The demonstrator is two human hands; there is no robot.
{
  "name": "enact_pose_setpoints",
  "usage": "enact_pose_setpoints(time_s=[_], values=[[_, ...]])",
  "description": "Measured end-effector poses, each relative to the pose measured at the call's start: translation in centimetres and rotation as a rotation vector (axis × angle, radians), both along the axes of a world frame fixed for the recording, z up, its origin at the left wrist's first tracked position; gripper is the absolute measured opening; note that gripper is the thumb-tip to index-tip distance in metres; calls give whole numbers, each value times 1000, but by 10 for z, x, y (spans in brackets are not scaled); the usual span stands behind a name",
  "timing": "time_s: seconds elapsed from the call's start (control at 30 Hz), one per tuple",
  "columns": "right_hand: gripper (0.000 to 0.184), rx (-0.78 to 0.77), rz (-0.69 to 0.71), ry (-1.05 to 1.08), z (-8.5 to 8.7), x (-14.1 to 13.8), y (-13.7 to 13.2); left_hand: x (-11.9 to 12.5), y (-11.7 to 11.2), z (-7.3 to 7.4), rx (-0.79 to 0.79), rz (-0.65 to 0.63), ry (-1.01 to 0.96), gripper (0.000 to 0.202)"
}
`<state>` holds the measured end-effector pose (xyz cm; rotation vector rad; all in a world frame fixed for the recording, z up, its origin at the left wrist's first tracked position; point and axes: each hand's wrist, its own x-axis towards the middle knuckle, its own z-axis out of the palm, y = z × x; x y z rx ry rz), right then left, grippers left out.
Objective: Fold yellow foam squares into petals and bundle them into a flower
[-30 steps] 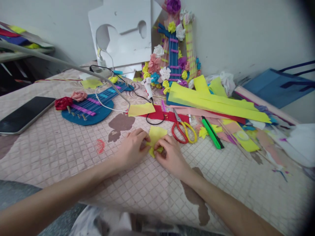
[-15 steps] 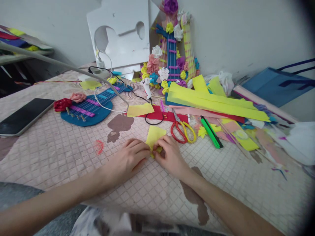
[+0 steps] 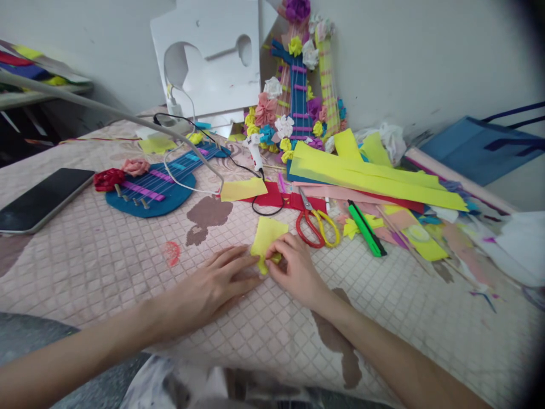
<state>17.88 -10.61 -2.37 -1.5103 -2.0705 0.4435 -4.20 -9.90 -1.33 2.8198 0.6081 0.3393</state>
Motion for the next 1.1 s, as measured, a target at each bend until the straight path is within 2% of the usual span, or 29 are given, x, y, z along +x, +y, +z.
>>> enact_pose_setpoints(time_s=[0.2,0.37,0.5,0.73,1.1], values=[[8,-54,77,120,4,9,0,0,2,9,-31,-22,-6,35],[7,-64,63,112,4,12,0,5,-2,1,-20,66,-7,44],[9,-59,74,109,3,14,0,10,-6,-6,31,124,15,43],[10,-54,98,132,2,16,0,11,-6,-10,74,119,-17,42],[10,-20,49,50,4,9,0,14,-13,0,111,122,67,34]])
